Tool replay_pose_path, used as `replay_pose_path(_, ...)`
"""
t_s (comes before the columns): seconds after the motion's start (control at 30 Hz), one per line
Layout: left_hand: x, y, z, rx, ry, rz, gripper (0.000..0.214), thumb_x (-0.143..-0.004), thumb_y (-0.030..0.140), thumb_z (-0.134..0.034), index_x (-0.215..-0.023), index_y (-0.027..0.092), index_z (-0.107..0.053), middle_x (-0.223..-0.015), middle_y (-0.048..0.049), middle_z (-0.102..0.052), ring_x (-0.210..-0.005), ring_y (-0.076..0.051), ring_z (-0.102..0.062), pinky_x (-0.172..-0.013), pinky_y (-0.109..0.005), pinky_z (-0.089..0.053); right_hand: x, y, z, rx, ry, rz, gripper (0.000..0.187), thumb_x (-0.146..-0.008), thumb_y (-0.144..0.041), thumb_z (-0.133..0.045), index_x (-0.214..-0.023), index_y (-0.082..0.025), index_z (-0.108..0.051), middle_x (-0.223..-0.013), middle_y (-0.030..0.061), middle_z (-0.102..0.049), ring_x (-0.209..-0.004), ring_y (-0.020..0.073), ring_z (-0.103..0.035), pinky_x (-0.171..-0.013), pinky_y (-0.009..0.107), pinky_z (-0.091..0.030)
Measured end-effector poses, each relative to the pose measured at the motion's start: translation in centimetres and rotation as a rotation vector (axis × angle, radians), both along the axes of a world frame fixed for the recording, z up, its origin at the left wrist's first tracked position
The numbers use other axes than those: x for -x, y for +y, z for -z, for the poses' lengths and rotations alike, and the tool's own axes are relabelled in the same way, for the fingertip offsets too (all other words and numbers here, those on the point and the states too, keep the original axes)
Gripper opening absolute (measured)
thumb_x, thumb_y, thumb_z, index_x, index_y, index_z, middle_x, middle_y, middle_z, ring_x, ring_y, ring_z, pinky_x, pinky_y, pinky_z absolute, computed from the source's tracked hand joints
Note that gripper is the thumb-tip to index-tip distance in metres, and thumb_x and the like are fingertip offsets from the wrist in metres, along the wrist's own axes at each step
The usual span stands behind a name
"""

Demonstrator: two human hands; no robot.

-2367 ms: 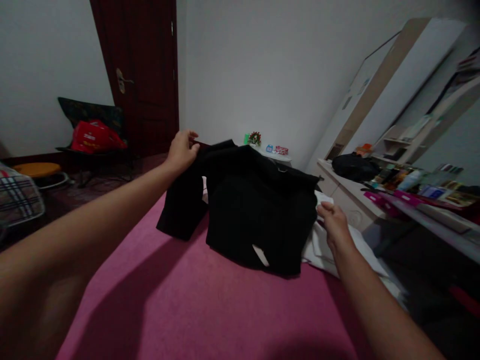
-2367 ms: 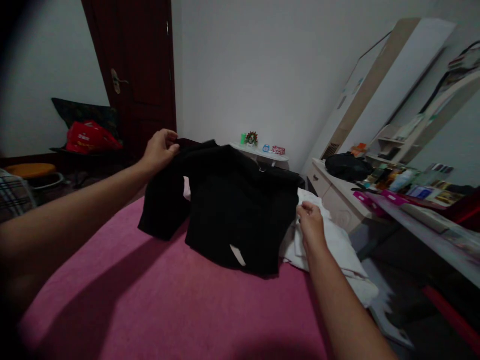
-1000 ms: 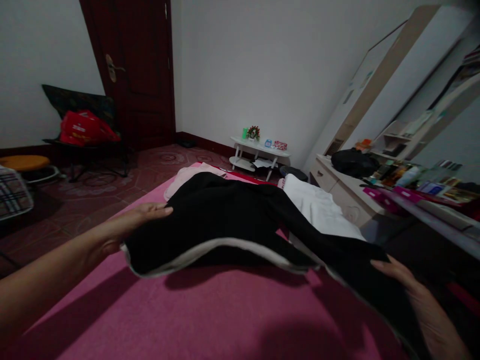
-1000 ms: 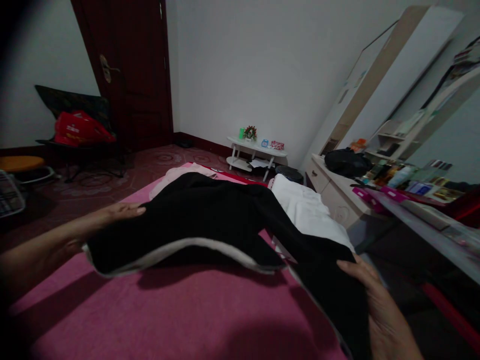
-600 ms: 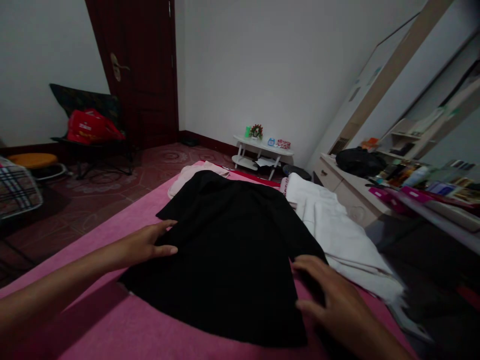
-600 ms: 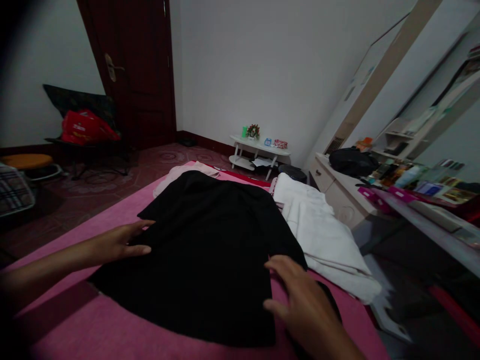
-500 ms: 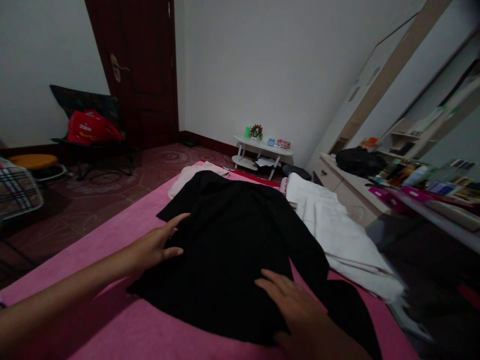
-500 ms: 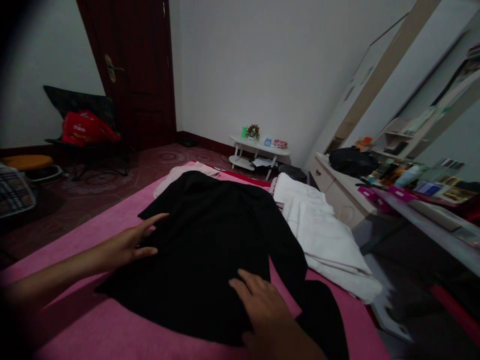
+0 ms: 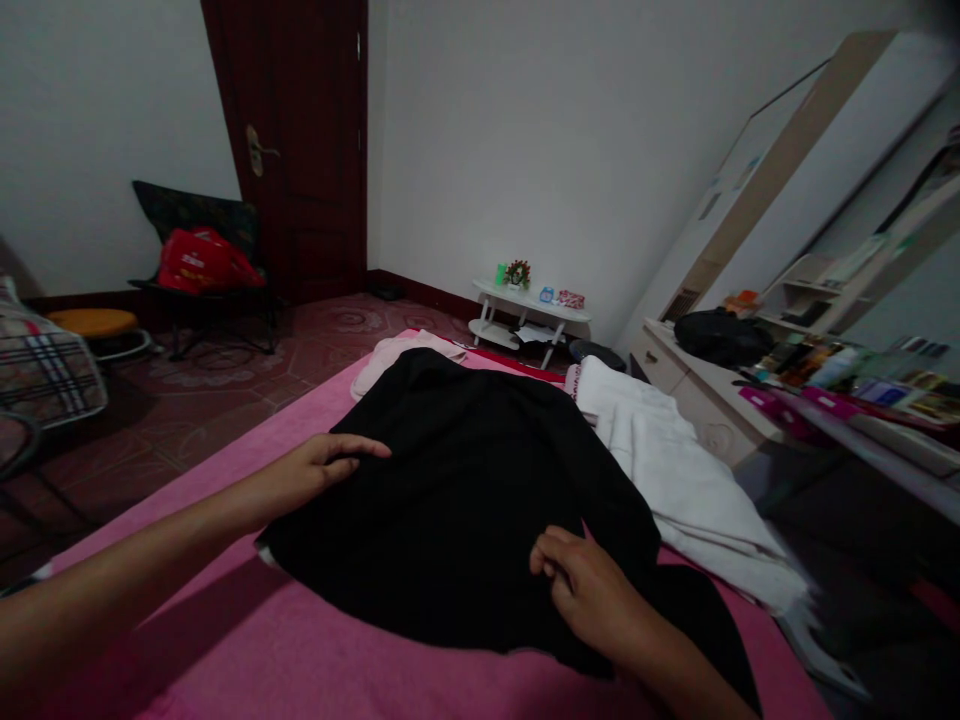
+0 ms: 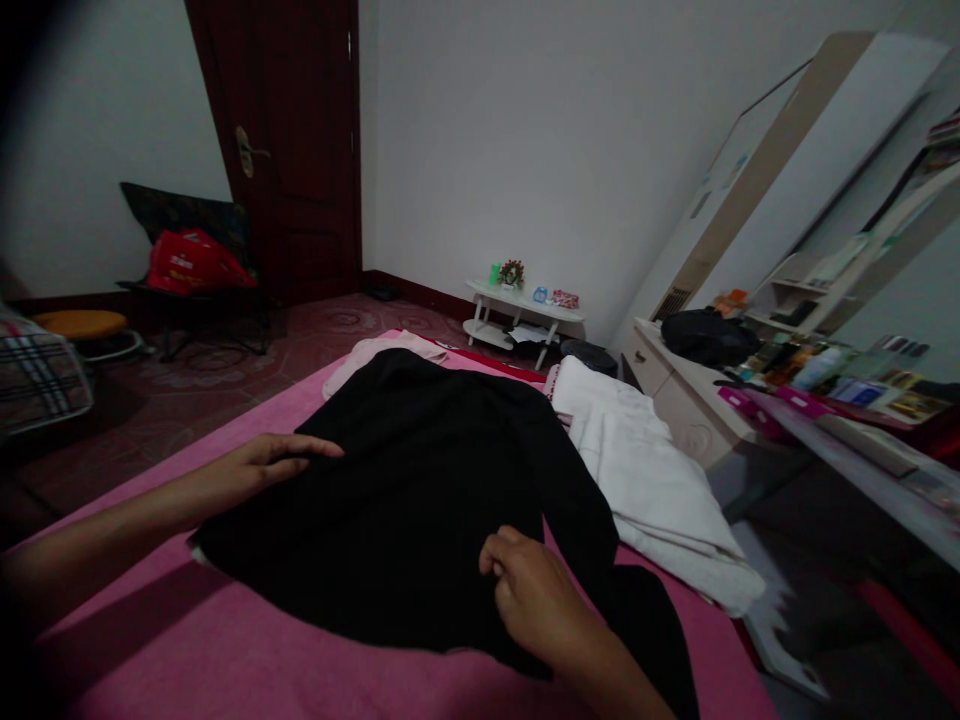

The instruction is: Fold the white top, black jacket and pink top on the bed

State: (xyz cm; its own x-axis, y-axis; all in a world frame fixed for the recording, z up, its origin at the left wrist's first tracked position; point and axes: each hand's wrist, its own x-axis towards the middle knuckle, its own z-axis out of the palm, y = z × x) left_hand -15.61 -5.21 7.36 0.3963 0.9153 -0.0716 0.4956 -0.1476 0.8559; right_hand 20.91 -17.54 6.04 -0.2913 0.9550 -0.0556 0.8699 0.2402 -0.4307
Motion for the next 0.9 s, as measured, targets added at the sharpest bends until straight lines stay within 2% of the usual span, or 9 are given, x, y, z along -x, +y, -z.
replay_pose_path(0.1,0.3,0.1,0.8,-0.018,0.015,0.05,0.038,-0.078,0.037,-0.052,-0.11,0.025,-0.067,-0.113,-0.0018,-0.067,-0.101,-0.023,-0.062,-0.087,-0.032,-0.049,0.5,-2.2,-1.7,0.144,-0.09,-0.086,0.072,-0.056,-0.006,-0.05,-0.125,-0.025,-0.056,-0.13,0.0059,-0.054,-0.123,0.0235,-0.047,-0.102,0.035,-0.037)
replay_pose_path(0.2,0.2,0.3,1.5,-0.002,0.044,0.097,0.037,-0.079,0.038,-0.053,-0.11,0.025,-0.066,-0.113,-0.0014,-0.067,-0.105,-0.023,-0.061,-0.095,-0.034,-0.046,1.0,-2.9,-1.4,0.174,-0.214,-0.022,0.08,-0.055,-0.007,-0.053,-0.133,-0.023,-0.051,-0.142,0.0091,-0.044,-0.131,0.0291,-0.039,-0.109,0.044,-0.03)
replay_pose_path(0.27,0.0,0.3,1.6,-0.025,0.065,0.119,0.036,-0.079,0.037,-0.053,-0.11,0.025,-0.066,-0.113,-0.0008,-0.066,-0.108,-0.023,-0.06,-0.098,-0.035,-0.044,1.1,-2.6,-0.2,0.085,-0.249,0.041,0.071,-0.057,-0.007,-0.053,-0.128,-0.019,-0.056,-0.143,0.0122,-0.043,-0.131,0.0304,-0.039,-0.108,0.045,-0.032)
replay_pose_path(0.37,-0.5,0.2,1.3,-0.081,0.096,0.126,0.037,-0.077,0.033,-0.053,-0.111,0.026,-0.066,-0.115,-0.0005,-0.066,-0.11,-0.023,-0.059,-0.099,-0.035,-0.043,0.8,-1.5,2.0,-0.123,-0.209,0.065,0.042,-0.07,-0.007,-0.048,-0.109,-0.016,-0.062,-0.14,0.0144,-0.045,-0.129,0.0281,-0.042,-0.106,0.044,-0.035)
replay_pose_path(0.47,-1.0,0.1,0.9,-0.15,0.122,0.125,0.039,-0.075,0.03,-0.053,-0.112,0.026,-0.065,-0.117,-0.001,-0.064,-0.111,-0.023,-0.058,-0.101,-0.036,-0.042,0.0,-0.5,3.4,-0.24,-0.088,0.037,0.024,-0.075,-0.007,-0.045,-0.092,-0.017,-0.059,-0.125,0.0124,-0.057,-0.117,0.0238,-0.053,-0.098,0.039,-0.041)
replay_pose_path(0.53,-1.2,0.0,0.7,-0.183,0.14,0.132,0.039,-0.075,0.028,-0.052,-0.111,0.025,-0.066,-0.117,-0.0017,-0.064,-0.113,-0.024,-0.056,-0.103,-0.037,-0.04,-0.4,0.0,3.2,-0.238,0.016,0.052,0.021,-0.077,-0.009,-0.044,-0.09,-0.019,-0.056,-0.108,0.0086,-0.064,-0.1,0.0203,-0.059,-0.087,0.034,-0.045)
replay_pose_path(0.67,-1.1,-0.2,-0.3,-0.19,0.139,0.08,0.039,-0.073,0.026,-0.05,-0.107,0.025,-0.07,-0.116,-0.002,-0.065,-0.119,-0.027,-0.053,-0.104,-0.04,-0.039,-1.0,0.2,0.0,-0.245,0.226,0.211,0.008,-0.084,-0.022,-0.041,-0.077,-0.022,-0.044,-0.068,-0.0025,-0.051,-0.064,0.013,-0.051,-0.061,0.025,-0.04)
replay_pose_path(0.77,-0.2,-0.5,-1.7,-0.136,0.069,0.051,0.037,-0.072,0.027,-0.05,-0.102,0.025,-0.072,-0.112,-0.0018,-0.066,-0.108,-0.025,-0.059,-0.097,-0.036,-0.045,-1.0,-0.8,-3.7,-0.237,0.347,0.252,0.015,-0.086,-0.031,-0.04,-0.073,-0.022,-0.039,-0.066,-0.0043,-0.039,-0.061,0.0116,-0.042,-0.056,0.022,-0.035)
replay_pose_path(0.9,1.6,-0.8,-2.8,0.002,0.076,0.179,0.029,-0.073,0.028,-0.052,-0.091,0.024,-0.074,-0.091,-0.0016,-0.07,-0.084,-0.021,-0.064,-0.077,-0.028,-0.051,-0.1,-3.2,-6.7,0.084,0.304,0.116,0.008,-0.081,-0.025,-0.046,-0.074,-0.021,-0.044,-0.067,-0.004,-0.044,-0.064,0.0107,-0.045,-0.058,0.02,-0.035)
